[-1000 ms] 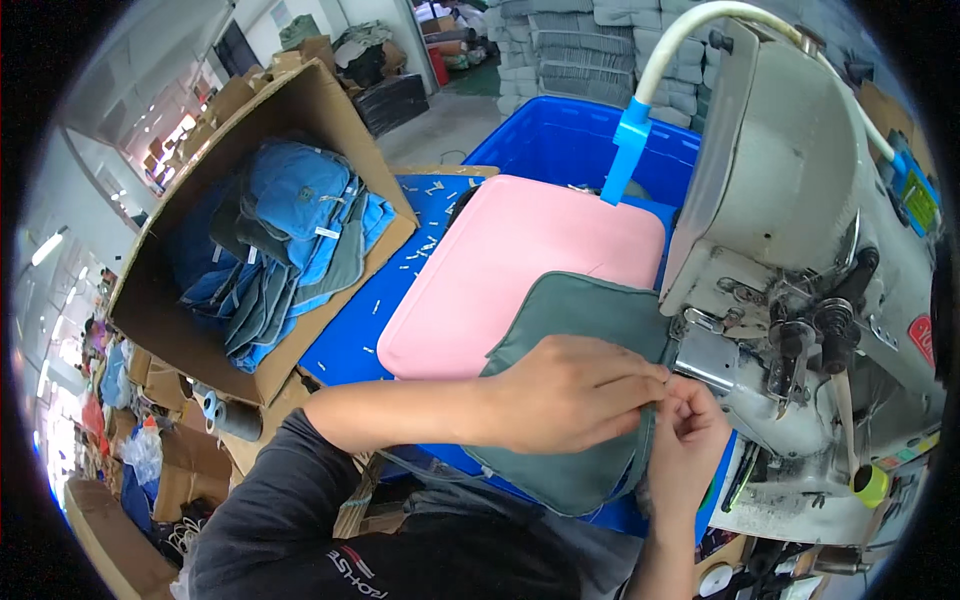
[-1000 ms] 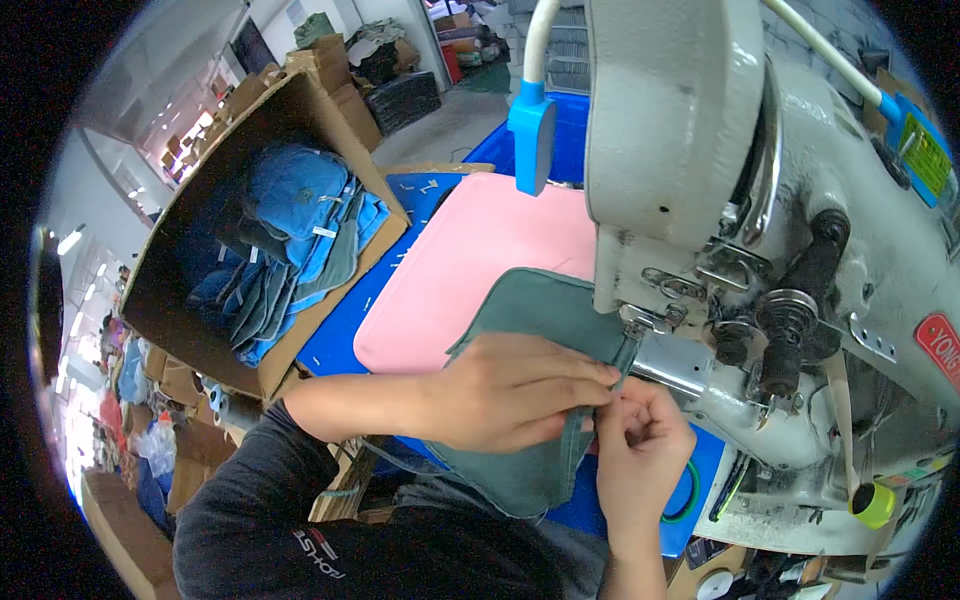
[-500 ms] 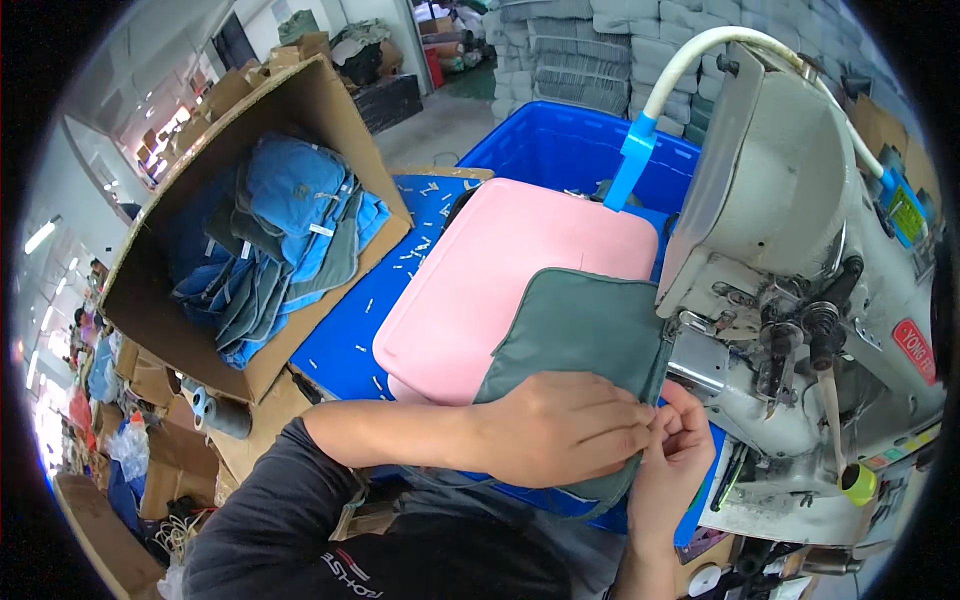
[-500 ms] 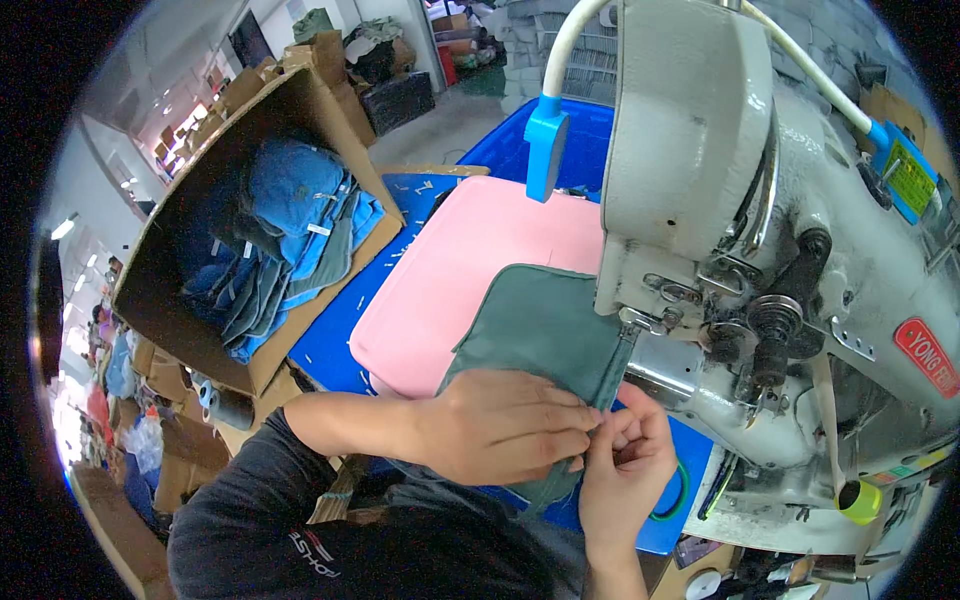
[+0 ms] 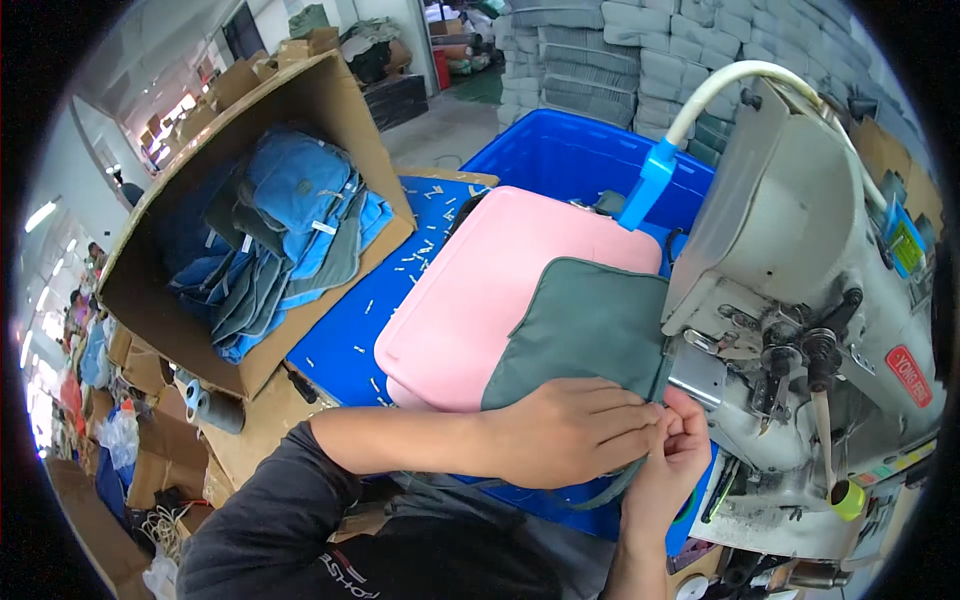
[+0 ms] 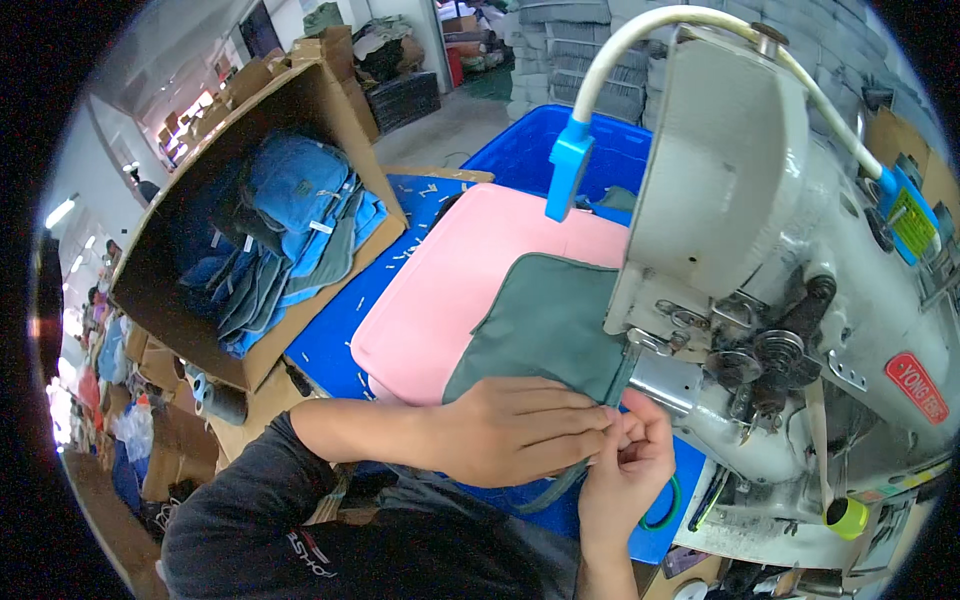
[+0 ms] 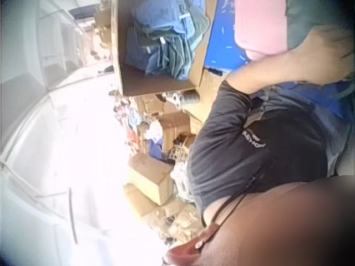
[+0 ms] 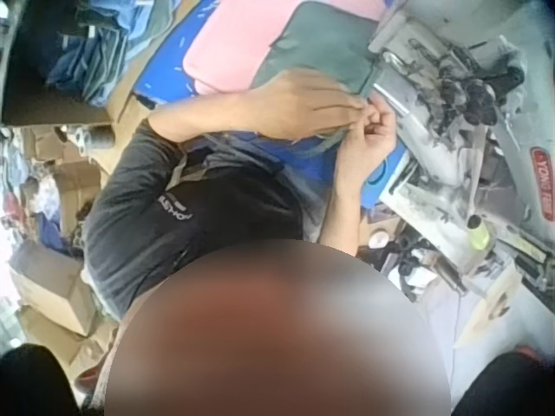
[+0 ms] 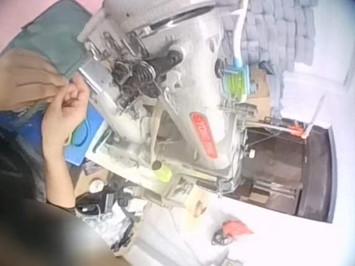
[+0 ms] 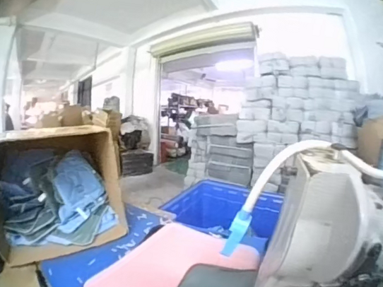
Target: Sewing and trimming a small green leather bag using an industrial sewing machine.
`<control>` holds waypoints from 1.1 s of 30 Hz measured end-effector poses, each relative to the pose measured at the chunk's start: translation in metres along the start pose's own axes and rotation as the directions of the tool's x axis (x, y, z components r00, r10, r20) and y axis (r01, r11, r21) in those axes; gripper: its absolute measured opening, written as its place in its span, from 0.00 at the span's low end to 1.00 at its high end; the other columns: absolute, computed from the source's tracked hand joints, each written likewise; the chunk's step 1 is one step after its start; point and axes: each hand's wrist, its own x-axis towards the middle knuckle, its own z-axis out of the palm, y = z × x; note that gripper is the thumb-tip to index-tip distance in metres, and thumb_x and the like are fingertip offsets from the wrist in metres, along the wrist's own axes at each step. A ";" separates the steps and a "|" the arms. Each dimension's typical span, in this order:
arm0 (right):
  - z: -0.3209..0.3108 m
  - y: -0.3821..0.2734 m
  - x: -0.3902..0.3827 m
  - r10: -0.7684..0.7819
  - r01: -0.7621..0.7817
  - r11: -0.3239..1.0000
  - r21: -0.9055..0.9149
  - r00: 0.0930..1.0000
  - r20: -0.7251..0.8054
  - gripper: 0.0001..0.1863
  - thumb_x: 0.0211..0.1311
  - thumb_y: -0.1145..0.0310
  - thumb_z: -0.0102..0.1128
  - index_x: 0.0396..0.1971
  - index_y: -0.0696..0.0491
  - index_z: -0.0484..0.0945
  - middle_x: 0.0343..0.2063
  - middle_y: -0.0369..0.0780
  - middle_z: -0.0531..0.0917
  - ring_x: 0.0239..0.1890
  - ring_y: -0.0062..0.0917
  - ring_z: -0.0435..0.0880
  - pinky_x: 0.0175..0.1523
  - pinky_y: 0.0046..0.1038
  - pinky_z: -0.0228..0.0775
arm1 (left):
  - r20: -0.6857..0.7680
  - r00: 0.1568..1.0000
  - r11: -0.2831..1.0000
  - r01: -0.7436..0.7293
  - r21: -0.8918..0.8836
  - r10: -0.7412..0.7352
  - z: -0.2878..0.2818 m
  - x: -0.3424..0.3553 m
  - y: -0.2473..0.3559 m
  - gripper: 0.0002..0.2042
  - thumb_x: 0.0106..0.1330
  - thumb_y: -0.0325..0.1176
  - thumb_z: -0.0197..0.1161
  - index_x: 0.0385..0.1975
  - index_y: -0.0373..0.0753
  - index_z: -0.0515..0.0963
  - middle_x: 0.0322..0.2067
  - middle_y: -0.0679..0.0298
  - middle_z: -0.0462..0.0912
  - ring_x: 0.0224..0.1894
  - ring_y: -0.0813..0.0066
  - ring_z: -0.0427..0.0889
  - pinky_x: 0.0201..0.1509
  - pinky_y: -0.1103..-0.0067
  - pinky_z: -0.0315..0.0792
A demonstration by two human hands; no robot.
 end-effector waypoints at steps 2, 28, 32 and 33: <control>0.000 0.003 0.005 -0.007 0.007 1.000 0.020 1.000 -0.002 0.06 0.67 0.78 0.53 0.42 0.60 0.73 0.24 0.32 0.77 0.25 0.08 0.72 0.30 0.11 0.60 | 0.042 0.999 0.999 -0.029 0.014 0.028 0.003 0.002 -0.003 0.17 0.52 0.30 0.65 0.43 0.32 0.77 0.47 0.54 0.81 0.45 0.62 0.83 0.47 0.71 0.78; -0.032 -0.050 -0.026 -0.770 0.612 0.519 -0.597 0.637 -0.017 0.12 0.66 0.69 0.50 0.41 0.63 0.71 0.31 0.45 0.76 0.31 0.34 0.75 0.36 0.31 0.69 | -0.273 0.961 0.991 0.004 -0.133 -0.040 0.030 -0.017 -0.002 0.06 0.57 0.30 0.58 0.31 0.36 0.75 0.36 0.61 0.75 0.41 0.64 0.73 0.42 0.71 0.68; -0.036 -0.048 -0.020 -0.728 0.589 0.580 -0.562 0.685 -0.034 0.12 0.65 0.69 0.51 0.42 0.63 0.71 0.31 0.45 0.76 0.30 0.34 0.75 0.36 0.31 0.69 | -0.289 0.957 0.992 -0.017 -0.125 -0.020 0.033 -0.019 -0.003 0.07 0.57 0.30 0.58 0.30 0.34 0.74 0.36 0.59 0.74 0.41 0.63 0.73 0.43 0.71 0.69; -0.038 -0.048 -0.017 -0.717 0.582 0.594 -0.555 0.696 -0.037 0.12 0.65 0.69 0.51 0.42 0.63 0.71 0.31 0.45 0.76 0.30 0.34 0.75 0.36 0.31 0.69 | -0.269 0.963 0.991 -0.028 -0.132 -0.009 0.033 -0.018 -0.003 0.08 0.58 0.30 0.57 0.32 0.31 0.74 0.36 0.57 0.73 0.41 0.61 0.73 0.44 0.70 0.69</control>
